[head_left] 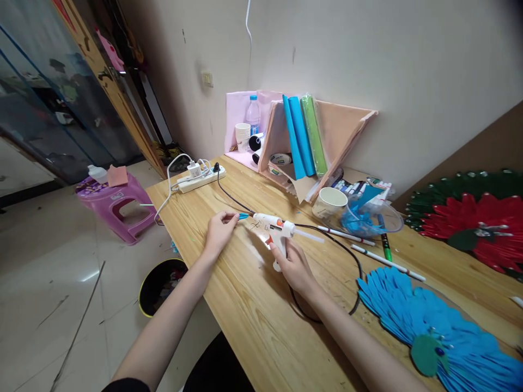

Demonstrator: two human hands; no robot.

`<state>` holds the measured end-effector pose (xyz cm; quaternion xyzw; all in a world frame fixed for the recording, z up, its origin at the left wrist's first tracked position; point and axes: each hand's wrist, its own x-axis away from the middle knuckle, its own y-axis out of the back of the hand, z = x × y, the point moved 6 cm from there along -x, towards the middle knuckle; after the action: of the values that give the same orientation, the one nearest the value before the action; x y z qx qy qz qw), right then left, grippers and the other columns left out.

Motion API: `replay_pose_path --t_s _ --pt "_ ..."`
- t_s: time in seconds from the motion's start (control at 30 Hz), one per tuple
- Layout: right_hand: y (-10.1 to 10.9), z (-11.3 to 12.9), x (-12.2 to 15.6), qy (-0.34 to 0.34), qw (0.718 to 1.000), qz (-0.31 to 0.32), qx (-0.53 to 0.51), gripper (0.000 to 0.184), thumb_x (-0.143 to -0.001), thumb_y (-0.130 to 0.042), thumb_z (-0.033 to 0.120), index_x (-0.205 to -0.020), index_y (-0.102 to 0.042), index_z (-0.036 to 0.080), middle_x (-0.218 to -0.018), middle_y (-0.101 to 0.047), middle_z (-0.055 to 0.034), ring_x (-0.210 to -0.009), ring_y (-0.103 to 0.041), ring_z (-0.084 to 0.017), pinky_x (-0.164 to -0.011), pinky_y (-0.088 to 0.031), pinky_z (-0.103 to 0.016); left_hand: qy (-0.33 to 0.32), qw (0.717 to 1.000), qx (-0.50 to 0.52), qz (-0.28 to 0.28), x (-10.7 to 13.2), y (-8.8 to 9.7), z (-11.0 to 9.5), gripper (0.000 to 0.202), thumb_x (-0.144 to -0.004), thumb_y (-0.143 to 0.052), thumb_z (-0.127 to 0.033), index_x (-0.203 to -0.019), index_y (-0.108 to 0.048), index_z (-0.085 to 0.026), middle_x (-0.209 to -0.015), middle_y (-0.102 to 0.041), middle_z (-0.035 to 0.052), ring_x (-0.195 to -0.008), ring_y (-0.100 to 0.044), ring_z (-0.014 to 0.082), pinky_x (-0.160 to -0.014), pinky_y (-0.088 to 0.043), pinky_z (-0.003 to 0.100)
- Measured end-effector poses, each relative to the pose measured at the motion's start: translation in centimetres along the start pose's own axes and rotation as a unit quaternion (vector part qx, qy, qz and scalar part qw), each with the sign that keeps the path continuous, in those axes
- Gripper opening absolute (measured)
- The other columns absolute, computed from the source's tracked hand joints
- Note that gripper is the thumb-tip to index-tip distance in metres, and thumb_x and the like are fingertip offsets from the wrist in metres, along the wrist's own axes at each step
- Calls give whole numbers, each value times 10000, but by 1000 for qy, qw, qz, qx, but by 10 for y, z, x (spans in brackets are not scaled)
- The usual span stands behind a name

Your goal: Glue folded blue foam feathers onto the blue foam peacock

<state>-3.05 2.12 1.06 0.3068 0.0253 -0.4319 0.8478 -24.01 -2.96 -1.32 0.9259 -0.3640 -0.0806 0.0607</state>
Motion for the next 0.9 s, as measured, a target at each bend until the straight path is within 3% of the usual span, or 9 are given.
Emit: replay_pose_path --t_s 0.47,0.9 --pt "-6 -5 -1 -6 999 33 7 324 -893 -423 369 -1124 -577 202 -1110 -640 -81 -1022 -589 -254 -886 -444 -381 16 1000 4 16 4 -4 -4 216 -666 -683 -322 -744 -667 -122 -727 -695 66 -662 -632 158 -662 -505 275" --pt "-7 -5 -2 -6 999 25 29 296 -885 -426 367 -1045 -617 206 -1021 -669 -79 -950 -615 -262 -831 -467 -376 16 1000 3 21 5 -5 -5 208 -665 -689 -312 -747 -673 -122 -753 -701 71 -686 -639 163 -681 -503 277"
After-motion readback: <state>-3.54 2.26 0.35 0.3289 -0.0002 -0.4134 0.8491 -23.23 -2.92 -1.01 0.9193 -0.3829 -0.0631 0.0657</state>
